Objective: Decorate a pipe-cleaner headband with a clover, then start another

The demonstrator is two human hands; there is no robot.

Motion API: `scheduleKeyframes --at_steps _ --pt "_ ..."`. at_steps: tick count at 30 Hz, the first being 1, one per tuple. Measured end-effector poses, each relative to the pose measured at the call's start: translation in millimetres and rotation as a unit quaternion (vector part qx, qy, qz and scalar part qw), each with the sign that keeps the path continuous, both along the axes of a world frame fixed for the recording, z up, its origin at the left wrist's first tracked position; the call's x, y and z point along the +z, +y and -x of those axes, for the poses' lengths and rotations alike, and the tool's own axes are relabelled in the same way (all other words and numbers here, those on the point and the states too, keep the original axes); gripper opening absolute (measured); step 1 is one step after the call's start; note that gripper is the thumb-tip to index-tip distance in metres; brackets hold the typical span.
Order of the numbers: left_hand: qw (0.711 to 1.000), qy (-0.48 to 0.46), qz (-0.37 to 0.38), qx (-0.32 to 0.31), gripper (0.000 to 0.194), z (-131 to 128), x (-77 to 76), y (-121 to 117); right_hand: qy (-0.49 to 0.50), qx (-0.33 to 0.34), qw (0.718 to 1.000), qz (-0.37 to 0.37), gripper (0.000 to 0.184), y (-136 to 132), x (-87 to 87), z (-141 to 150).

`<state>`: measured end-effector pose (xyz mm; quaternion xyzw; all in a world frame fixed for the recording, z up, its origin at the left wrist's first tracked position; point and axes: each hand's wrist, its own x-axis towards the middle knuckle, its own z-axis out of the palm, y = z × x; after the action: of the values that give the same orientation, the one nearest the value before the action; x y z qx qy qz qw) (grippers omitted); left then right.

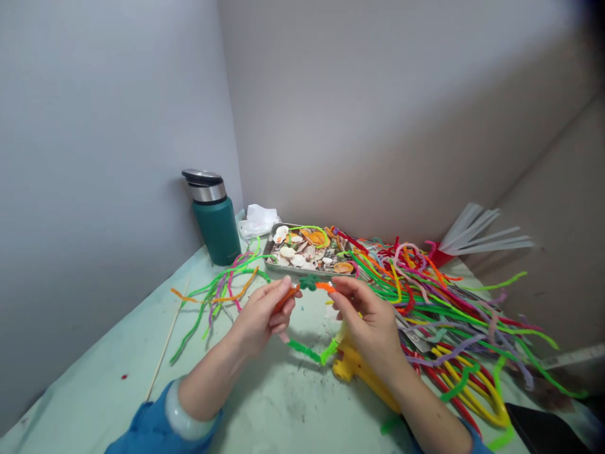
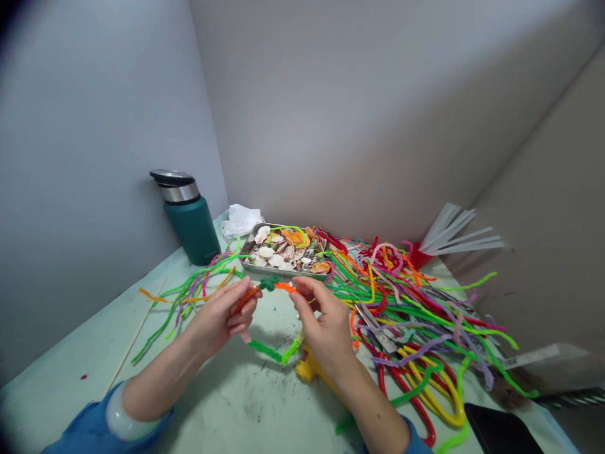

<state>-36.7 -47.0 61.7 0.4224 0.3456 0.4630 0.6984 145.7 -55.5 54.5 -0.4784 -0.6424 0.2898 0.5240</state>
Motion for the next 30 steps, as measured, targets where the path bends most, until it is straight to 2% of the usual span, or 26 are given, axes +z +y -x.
scheduleKeyframes --at_steps 7,13,16,18,21,25,30 --pt "1.000 -0.018 0.014 -0.004 0.027 3 -4.6 2 -0.023 0.005 0.999 -0.044 0.017 -3 -2.2 3" --pt "0.999 -0.031 0.021 0.000 0.025 3 -4.4 2 -0.066 0.000 0.990 -0.124 0.015 1 -12.1 1" --pt "0.999 -0.033 0.026 -0.002 0.026 3 -5.8 4 -0.084 0.000 0.988 -0.128 0.016 2 -14.5 1" --pt "0.999 -0.034 0.031 0.001 0.029 3 -6.7 4 -0.080 -0.003 0.992 -0.099 0.022 2 -13.6 1" --pt "0.998 -0.048 0.040 0.014 0.035 4 -6.5 5 -0.075 0.003 0.997 -0.011 0.031 4 -9.5 -2" --pt "0.995 -0.072 0.053 0.037 0.033 5 -6.1 8 -0.072 0.055 0.990 0.106 0.023 8 -4.7 -8" --pt "0.996 -0.060 0.053 0.048 0.027 3 -13.1 12 0.005 0.025 0.985 0.172 0.023 16 -4.3 -14"
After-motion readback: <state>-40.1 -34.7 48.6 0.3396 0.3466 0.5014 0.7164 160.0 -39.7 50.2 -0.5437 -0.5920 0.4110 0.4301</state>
